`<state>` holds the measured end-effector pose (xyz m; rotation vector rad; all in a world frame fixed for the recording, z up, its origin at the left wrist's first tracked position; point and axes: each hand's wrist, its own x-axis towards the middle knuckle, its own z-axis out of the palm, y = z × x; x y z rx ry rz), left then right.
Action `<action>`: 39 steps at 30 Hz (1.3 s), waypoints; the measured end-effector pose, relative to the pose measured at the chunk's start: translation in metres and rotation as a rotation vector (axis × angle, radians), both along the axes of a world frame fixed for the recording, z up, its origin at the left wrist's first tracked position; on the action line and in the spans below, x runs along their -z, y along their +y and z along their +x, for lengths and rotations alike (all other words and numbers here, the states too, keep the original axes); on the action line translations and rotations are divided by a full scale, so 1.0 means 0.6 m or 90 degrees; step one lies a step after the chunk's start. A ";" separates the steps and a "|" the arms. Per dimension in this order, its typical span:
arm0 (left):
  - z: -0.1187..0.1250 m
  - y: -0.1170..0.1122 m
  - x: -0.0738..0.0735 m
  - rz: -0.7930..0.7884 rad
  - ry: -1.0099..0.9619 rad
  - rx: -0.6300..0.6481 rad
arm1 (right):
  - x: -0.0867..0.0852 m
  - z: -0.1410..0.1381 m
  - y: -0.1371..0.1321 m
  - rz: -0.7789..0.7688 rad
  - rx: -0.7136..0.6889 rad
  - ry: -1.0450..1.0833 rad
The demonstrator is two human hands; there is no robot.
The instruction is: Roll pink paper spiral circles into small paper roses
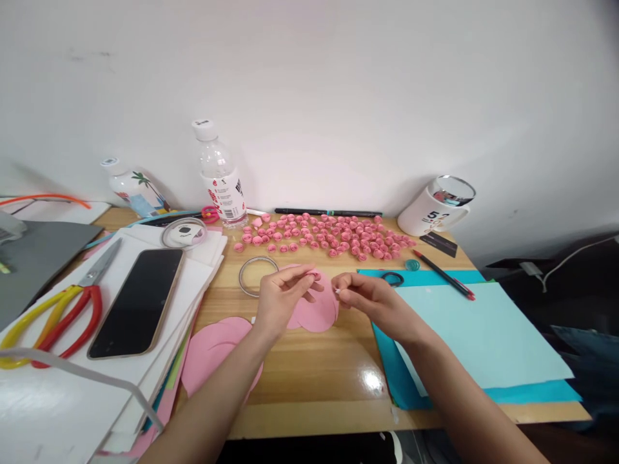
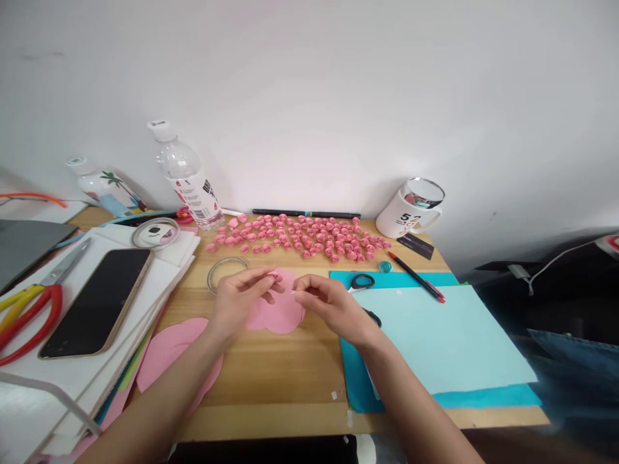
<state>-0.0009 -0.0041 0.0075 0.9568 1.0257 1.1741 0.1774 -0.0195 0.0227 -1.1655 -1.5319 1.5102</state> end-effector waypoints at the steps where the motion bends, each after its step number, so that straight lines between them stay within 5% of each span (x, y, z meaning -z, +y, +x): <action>1: -0.002 0.002 0.002 -0.016 -0.020 -0.004 | -0.001 -0.010 0.005 -0.018 -0.019 0.023; 10: -0.017 0.008 -0.007 -0.091 -0.004 -0.014 | 0.035 -0.029 0.026 -0.085 -0.045 0.082; 29: -0.013 0.004 -0.011 -0.042 0.099 0.050 | 0.029 -0.024 0.023 -0.153 -0.063 0.121; 39: -0.007 0.000 -0.007 -0.027 0.094 0.034 | 0.038 -0.021 0.020 -0.405 -0.114 0.318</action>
